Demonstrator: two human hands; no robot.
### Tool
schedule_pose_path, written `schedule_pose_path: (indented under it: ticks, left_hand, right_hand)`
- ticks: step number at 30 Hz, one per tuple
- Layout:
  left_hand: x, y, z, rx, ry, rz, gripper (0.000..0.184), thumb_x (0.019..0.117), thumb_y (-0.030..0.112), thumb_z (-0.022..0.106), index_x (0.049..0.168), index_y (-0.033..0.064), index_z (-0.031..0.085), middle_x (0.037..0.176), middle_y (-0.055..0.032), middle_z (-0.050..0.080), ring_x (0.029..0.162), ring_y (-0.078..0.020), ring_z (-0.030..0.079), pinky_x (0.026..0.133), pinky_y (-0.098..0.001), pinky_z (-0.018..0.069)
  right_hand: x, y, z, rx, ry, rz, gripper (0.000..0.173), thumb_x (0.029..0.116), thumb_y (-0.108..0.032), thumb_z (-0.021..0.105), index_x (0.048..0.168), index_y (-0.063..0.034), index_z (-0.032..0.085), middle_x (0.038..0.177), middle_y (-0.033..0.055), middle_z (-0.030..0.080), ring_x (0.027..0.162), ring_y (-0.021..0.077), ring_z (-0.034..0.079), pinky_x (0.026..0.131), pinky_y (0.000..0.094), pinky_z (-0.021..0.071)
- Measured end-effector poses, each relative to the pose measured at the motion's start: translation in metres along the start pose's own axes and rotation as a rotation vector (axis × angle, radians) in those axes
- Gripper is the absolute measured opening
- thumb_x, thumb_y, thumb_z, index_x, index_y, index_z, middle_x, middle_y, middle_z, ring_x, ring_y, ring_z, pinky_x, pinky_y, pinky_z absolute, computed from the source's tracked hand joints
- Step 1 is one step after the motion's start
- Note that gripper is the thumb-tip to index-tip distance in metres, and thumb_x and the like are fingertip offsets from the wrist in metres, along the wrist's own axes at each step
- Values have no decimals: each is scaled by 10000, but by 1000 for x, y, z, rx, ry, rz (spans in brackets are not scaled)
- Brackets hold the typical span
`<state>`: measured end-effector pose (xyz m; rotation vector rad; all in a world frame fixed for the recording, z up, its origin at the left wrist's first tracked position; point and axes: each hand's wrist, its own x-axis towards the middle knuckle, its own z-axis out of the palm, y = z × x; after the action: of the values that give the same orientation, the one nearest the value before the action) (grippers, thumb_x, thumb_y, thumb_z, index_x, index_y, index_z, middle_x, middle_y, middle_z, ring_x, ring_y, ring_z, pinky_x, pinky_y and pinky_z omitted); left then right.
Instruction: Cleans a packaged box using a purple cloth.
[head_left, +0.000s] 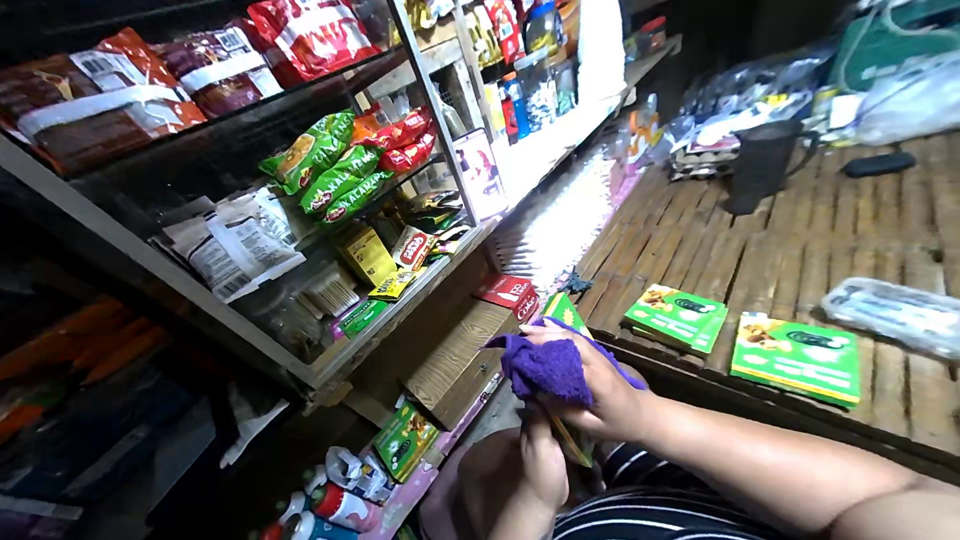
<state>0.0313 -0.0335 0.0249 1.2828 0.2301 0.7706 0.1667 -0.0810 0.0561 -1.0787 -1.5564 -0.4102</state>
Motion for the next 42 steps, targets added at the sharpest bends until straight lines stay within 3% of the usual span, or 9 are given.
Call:
schedule_pose_path:
  ticks: [5, 12, 15, 19, 22, 26, 29, 33, 42]
  left_hand:
    - [1, -4, -1, 14, -70, 69, 837, 974, 693, 346, 1423, -11, 411, 1274, -35, 633, 1214, -45, 587, 1069, -297, 485]
    - [3, 0, -5, 4, 33, 148, 871, 985, 690, 332, 1450, -45, 384, 1328, -56, 609, 1260, -36, 553, 1099, -278, 455]
    - [3, 7, -9, -20, 114, 197, 778, 1006, 671, 311, 1387, 7, 453, 1242, 27, 647, 1199, 5, 576, 1060, -261, 478]
    - [3, 13, -18, -37, 135, 261, 518, 1100, 426, 279, 1355, 15, 465, 1191, 70, 650, 1140, 31, 590, 1016, -222, 491]
    - [9, 20, -14, -67, 159, 267, 533, 1103, 416, 237, 1381, 5, 430, 1222, 32, 624, 1168, 9, 571, 1036, -236, 476]
    - [13, 23, -15, -101, 147, 308, 843, 948, 725, 365, 1427, 35, 424, 1266, 6, 640, 1200, -48, 595, 1049, -306, 503]
    - [13, 23, -18, -103, 155, 357, 818, 959, 708, 368, 1414, 31, 431, 1244, 5, 643, 1191, -58, 603, 1050, -322, 509]
    - [15, 26, -20, -151, 219, 370, 817, 938, 722, 402, 1404, 53, 436, 1218, 2, 655, 1172, -73, 621, 1032, -331, 525]
    - [19, 47, -25, -222, 345, 452, 778, 903, 746, 430, 1382, 134, 433, 1195, 56, 663, 1158, -61, 626, 1011, -318, 535]
  right_hand:
    - [10, 15, -10, 5, 107, 105, 328, 987, -277, 620, 1211, -39, 640, 1150, 134, 681, 1129, 172, 638, 1044, 404, 508]
    - [6, 7, 7, 43, 71, 158, 469, 1003, -293, 588, 1346, 25, 560, 1350, 191, 613, 1315, 212, 555, 1151, 427, 434]
    - [0, -12, 17, 46, -47, 68, 460, 1007, -324, 572, 1309, 23, 585, 1423, 248, 553, 1412, 285, 471, 1214, 471, 349]
    - [-1, -18, 25, 70, -160, -24, 484, 1034, -367, 515, 1337, 7, 559, 1489, 258, 491, 1479, 307, 381, 1252, 467, 276]
    - [11, -4, 27, 88, -154, -46, 477, 1027, -371, 529, 1315, 4, 582, 1464, 250, 521, 1443, 309, 433, 1230, 498, 321]
    - [41, 12, 26, 76, -61, 8, 421, 1016, -302, 547, 1320, -12, 578, 1304, 153, 640, 1238, 161, 598, 1091, 400, 482]
    - [66, 20, 30, 115, 14, 130, 402, 1005, -230, 568, 1338, -3, 570, 1310, 96, 648, 1204, 82, 610, 1047, 331, 515]
    - [64, 24, 44, 120, 95, 285, 327, 1008, -276, 584, 1218, -28, 623, 1120, 53, 676, 1066, 70, 642, 949, 325, 553]
    - [14, -2, 64, 168, 1, 193, 500, 987, -254, 596, 1340, 95, 539, 1284, 192, 641, 1226, 137, 604, 1092, 334, 477]
